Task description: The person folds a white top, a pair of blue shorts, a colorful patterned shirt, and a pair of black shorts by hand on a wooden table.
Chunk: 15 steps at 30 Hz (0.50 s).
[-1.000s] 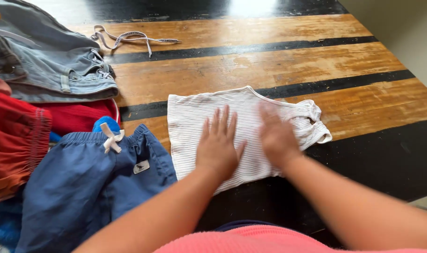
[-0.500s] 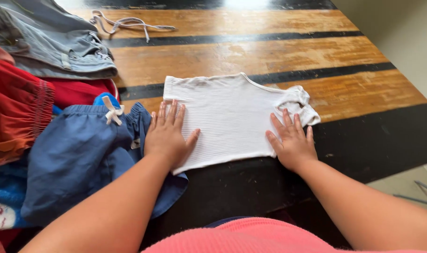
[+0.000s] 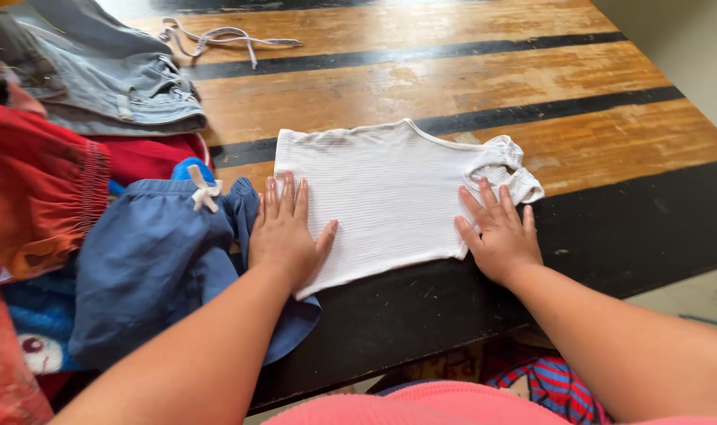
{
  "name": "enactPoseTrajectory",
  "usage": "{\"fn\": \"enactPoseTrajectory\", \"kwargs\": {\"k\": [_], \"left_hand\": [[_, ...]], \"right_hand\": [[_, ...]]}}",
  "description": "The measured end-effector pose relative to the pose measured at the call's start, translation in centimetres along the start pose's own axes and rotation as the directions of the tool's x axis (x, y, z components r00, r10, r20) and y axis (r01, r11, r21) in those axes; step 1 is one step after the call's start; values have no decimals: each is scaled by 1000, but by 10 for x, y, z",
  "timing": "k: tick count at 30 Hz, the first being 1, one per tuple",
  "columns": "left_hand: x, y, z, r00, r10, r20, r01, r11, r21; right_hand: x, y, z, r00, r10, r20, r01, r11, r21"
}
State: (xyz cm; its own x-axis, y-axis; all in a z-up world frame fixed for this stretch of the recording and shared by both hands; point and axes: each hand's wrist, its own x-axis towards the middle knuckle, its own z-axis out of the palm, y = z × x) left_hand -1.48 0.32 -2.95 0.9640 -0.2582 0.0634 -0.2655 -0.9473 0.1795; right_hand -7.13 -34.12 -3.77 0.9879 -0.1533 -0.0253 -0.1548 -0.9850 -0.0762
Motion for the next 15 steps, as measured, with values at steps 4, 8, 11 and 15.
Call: {"fn": "enactPoseTrajectory", "kwargs": {"k": [4,8,11,15], "left_hand": [[-7,0,3,999,-52,-16,51,998,-33],[-5,0,3,999,-48,-6,48,998,-32],[-4,0,5,999,-41,-1,41,998,46],[-5,4,4,997,-69,17,68,996,58]], "right_hand": [[1,-1,-1,999,-34,-24,34,999,-6],[1,1,1,998,-30,-56,31,999,13],[2,3,5,994,-58,-90,58,998,0],[4,6,10,992,-87,-96,86,996,-20]]}}
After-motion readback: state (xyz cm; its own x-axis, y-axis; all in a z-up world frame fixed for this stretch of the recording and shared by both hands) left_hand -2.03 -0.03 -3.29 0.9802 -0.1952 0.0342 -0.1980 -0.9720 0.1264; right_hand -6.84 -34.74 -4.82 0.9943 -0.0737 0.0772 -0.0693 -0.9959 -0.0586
